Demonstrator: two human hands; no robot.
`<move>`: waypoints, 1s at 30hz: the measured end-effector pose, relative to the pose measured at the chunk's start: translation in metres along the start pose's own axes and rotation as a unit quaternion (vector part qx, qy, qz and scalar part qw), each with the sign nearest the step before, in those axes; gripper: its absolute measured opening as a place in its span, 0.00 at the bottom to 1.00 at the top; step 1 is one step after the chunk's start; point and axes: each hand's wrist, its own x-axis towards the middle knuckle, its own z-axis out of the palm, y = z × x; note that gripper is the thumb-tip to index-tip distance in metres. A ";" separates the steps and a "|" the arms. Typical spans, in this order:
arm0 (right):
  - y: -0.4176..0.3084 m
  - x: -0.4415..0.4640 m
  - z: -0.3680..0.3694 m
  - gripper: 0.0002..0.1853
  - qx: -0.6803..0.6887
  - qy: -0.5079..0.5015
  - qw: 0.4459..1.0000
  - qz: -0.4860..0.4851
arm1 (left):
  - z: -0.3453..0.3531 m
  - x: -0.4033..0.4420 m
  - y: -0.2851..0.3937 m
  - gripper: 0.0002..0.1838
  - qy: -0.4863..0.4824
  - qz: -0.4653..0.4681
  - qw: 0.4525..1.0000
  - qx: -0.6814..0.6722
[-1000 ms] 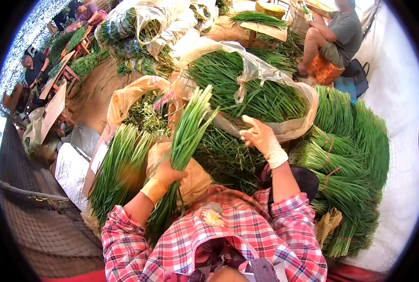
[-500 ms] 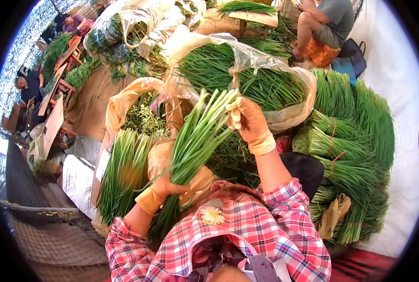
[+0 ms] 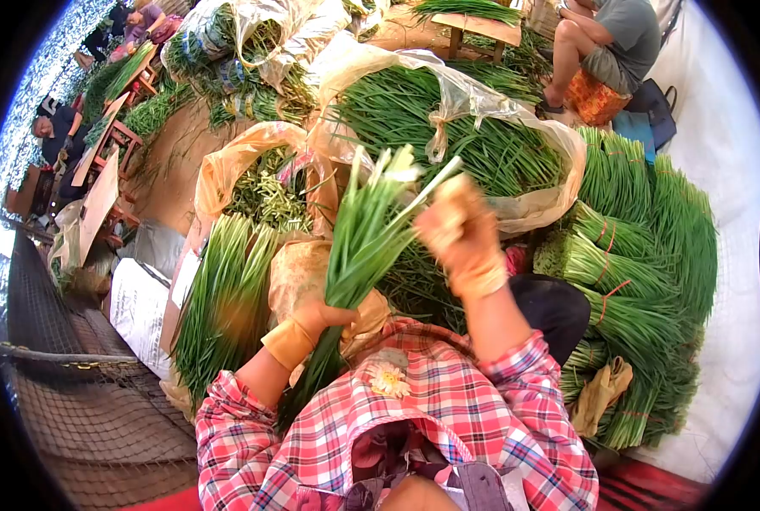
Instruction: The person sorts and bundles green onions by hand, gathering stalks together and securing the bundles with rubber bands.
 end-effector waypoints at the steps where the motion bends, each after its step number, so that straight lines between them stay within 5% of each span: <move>1: -0.031 0.012 -0.018 0.12 0.168 -0.068 0.983 0.014 | -0.001 -0.001 -0.004 0.29 -0.001 0.000 1.000 0.002; 3: -0.075 0.011 -0.016 0.10 0.072 -0.024 0.982 -0.175 | 0.001 -0.001 -0.015 0.29 0.021 0.060 0.997 0.038; 4: -0.096 0.008 -0.018 0.10 0.032 -0.020 0.980 -0.194 | -0.009 0.007 -0.031 0.32 0.044 0.144 0.981 0.121; 5: -0.108 0.003 -0.026 0.09 -0.036 -0.082 0.979 -0.181 | -0.009 0.004 -0.026 0.32 0.042 0.143 0.982 0.119; 6: -0.108 0.001 -0.025 0.10 -0.288 -0.019 0.954 -0.077 | -0.007 -0.004 -0.018 0.32 0.088 0.133 0.956 0.246; 7: -0.102 -0.001 -0.025 0.12 -0.538 0.048 0.841 0.020 | -0.007 -0.011 -0.012 0.32 0.133 0.120 0.912 0.369; 8: -0.096 -0.002 -0.025 0.14 -0.742 0.055 0.653 0.140 | -0.010 -0.016 -0.015 0.35 0.147 0.172 0.905 0.361; 9: -0.082 -0.003 -0.030 0.15 -0.891 0.072 0.448 0.011 | -0.011 -0.020 -0.011 0.35 0.149 0.174 0.905 0.359; 11: -0.083 0.000 -0.031 0.11 -0.676 0.161 0.715 -0.081 | -0.017 -0.021 -0.013 0.38 0.186 0.190 0.869 0.418; 13: -0.071 0.006 -0.009 0.10 -0.779 0.084 0.594 -0.183 | -0.020 -0.022 -0.019 0.39 0.191 0.192 0.866 0.420; 15: -0.054 0.021 -0.013 0.13 -0.828 -0.024 0.509 -0.233 | -0.011 -0.031 -0.009 0.39 0.243 0.245 0.801 0.489; 16: -0.049 0.026 -0.020 0.16 -0.847 -0.020 0.498 -0.186 | -0.007 -0.033 -0.004 0.39 0.238 0.184 0.834 0.463; 19: -0.036 0.037 -0.034 0.20 -0.890 -0.067 0.434 -0.121 | -0.006 -0.035 -0.005 0.39 0.226 0.204 0.841 0.446; 21: -0.028 0.037 -0.038 0.17 -0.893 -0.088 0.420 -0.131 | -0.006 -0.038 -0.006 0.40 0.222 0.215 0.846 0.434; 24: -0.021 0.038 -0.039 0.11 -0.933 -0.127 0.326 -0.079 | -0.012 -0.039 -0.009 0.41 0.214 0.201 0.862 0.414; 27: -0.019 0.035 -0.047 0.10 -0.928 -0.132 0.343 -0.068 | -0.012 -0.046 -0.003 0.42 0.206 0.142 0.879 0.406; 28: -0.022 0.034 -0.049 0.07 -0.866 -0.133 0.463 -0.135 | -0.012 -0.048 -0.001 0.42 0.203 0.113 0.884 0.406; 30: -0.028 0.029 -0.054 0.02 -0.611 0.029 0.788 -0.067 | -0.025 -0.051 -0.008 0.43 0.202 0.099 0.887 0.404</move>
